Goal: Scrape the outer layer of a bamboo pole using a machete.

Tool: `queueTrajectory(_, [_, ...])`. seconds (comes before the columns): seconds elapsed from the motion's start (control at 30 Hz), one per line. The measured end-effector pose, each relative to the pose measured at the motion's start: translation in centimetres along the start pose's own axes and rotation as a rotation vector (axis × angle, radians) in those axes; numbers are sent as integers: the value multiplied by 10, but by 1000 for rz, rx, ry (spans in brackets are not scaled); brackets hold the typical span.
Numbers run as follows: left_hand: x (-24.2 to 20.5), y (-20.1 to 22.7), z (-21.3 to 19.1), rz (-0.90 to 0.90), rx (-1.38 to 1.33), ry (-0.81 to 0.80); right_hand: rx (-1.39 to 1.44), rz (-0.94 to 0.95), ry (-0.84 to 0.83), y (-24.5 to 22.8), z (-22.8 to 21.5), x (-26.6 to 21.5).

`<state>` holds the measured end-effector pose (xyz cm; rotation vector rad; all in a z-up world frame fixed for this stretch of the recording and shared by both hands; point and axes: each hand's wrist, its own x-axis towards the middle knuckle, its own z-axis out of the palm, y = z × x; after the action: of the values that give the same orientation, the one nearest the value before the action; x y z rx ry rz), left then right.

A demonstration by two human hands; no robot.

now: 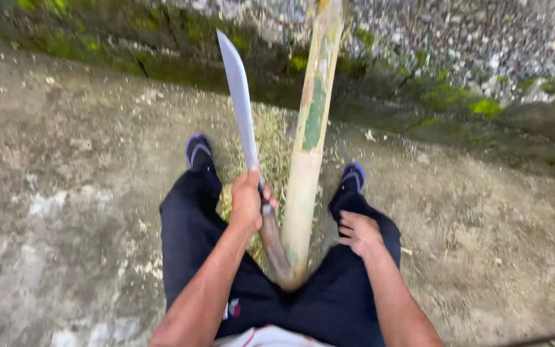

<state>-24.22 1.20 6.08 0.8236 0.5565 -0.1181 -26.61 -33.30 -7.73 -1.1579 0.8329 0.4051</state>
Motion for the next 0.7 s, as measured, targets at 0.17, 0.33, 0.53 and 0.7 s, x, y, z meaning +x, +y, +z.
queueTrajectory(0.17, [15,-9,-5,35,132,-22,-757,-841,316,-94,65,-35])
queueTrajectory(0.33, [54,-4,20,94,558,-190,-932,-1308,236,-199,177,-122])
queueTrajectory(0.53, [114,40,57,154,1587,-304,-1845,-1431,135,-273,213,-56])
queueTrajectory(0.7, [199,74,87,253,1930,-490,-2067,-574,64,-308,204,29])
